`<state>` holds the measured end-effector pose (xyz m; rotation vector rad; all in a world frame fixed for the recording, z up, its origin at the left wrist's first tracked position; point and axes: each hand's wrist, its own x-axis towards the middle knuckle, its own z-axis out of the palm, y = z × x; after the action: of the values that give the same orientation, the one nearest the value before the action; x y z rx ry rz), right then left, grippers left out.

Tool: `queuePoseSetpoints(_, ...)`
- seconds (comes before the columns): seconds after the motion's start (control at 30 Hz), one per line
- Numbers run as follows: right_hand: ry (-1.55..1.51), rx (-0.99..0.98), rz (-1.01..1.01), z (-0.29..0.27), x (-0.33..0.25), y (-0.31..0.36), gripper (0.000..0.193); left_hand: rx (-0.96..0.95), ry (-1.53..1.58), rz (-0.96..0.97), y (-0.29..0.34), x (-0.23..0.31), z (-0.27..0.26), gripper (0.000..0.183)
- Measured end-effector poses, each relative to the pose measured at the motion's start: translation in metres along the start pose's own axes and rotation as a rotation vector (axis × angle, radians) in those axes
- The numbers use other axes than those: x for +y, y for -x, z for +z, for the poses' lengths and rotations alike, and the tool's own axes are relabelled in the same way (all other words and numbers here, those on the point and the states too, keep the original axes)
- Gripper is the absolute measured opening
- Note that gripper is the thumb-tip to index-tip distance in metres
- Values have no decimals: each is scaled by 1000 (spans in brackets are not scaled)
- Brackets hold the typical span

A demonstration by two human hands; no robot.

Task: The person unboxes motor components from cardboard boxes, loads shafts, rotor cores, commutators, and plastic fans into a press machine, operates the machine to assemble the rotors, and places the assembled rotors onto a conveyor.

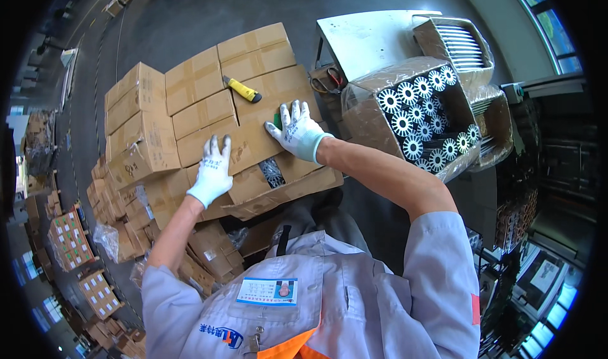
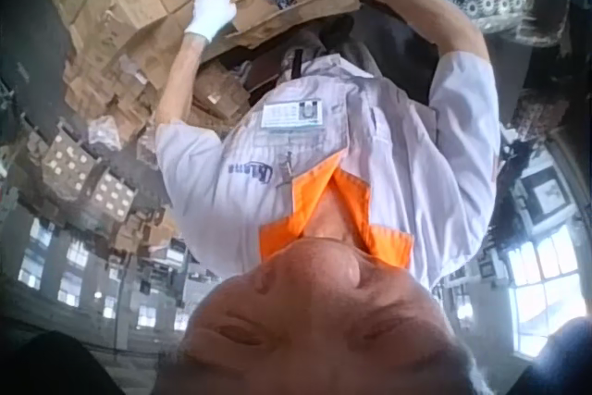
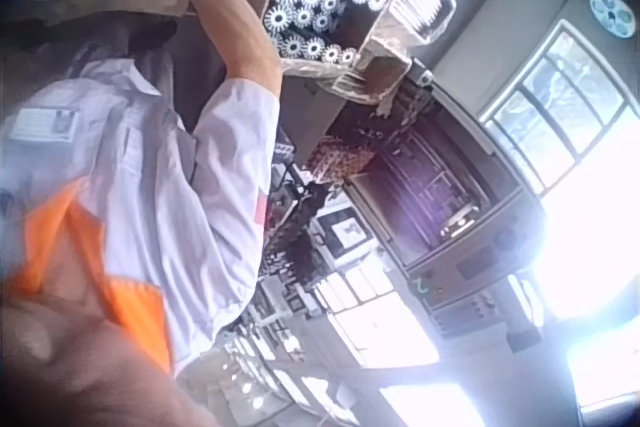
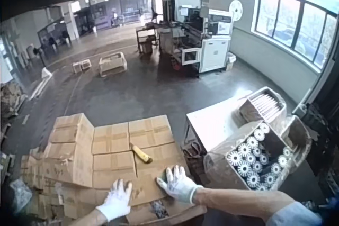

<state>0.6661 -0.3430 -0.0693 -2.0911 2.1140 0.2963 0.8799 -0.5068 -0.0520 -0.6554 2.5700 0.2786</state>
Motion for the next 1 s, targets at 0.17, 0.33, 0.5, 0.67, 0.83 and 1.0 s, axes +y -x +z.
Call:
queuePoseSetpoints(0.17, 24, -177, -89, -18, 8, -9, 63, -90, -34, 31, -4, -3, -14, 101)
queuePoseSetpoints(0.33, -138, -328, -208, -71, 34, -35, 55, -165, -3, 140, -16, -27, -23, 99)
queuePoseSetpoints(0.5, -257, -412, -183, -84, 48, -58, 55, -194, 34, 176, -25, -35, -30, 99)
queuePoseSetpoints(0.67, -332, -501, -132, -101, 51, -71, 54, -196, 41, 197, -31, -44, -32, 91)
queuePoseSetpoints(0.83, -360, -498, -94, -95, 57, -68, 53, 215, 97, -66, -2, -6, 24, 88)
queuePoseSetpoints(1.0, -358, -510, -120, -96, 51, -74, 54, 209, 88, 24, -5, -26, 27, 87)
